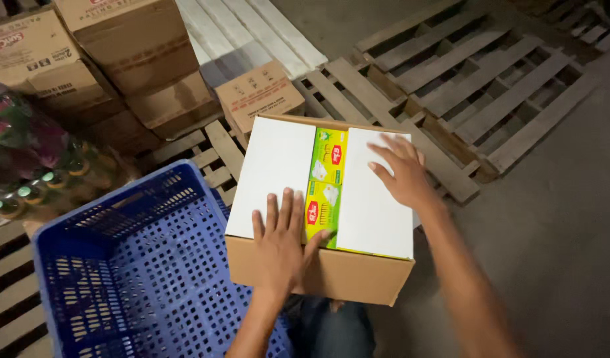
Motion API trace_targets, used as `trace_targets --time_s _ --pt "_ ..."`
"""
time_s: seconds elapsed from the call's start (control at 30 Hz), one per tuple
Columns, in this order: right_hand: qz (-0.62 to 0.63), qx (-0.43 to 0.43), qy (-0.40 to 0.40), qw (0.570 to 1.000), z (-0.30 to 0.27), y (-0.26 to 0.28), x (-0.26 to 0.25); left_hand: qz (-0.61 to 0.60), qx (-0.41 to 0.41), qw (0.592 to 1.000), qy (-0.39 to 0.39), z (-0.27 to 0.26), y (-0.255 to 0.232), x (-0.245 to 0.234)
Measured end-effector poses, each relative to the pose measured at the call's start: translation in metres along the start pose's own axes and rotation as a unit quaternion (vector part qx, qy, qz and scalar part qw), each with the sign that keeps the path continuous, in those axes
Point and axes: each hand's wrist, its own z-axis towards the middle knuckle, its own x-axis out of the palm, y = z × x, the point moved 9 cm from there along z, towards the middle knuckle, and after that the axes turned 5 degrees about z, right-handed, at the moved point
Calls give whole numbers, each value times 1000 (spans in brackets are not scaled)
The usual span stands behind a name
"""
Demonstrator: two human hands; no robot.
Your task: The person transfers small yellow and green boxes from a blue plastic basket into a larger cardboard box. They arrange the boxes in neat rows, then close the cardboard box flaps and place it on a wooden pallet.
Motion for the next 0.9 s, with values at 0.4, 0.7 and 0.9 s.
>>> trace_targets --time_s 0.4,0.7,0.9 --pt "390 293 -36 872 10 -33 -16 -81 -64 924 -368 -22 -17 24" --pt "473 275 -145 825 -29 35 -54 -129 26 912 -388 -6 6 32" --pt "498 358 -276 740 -93 26 -38 -216 139 884 -392 39 62 40"
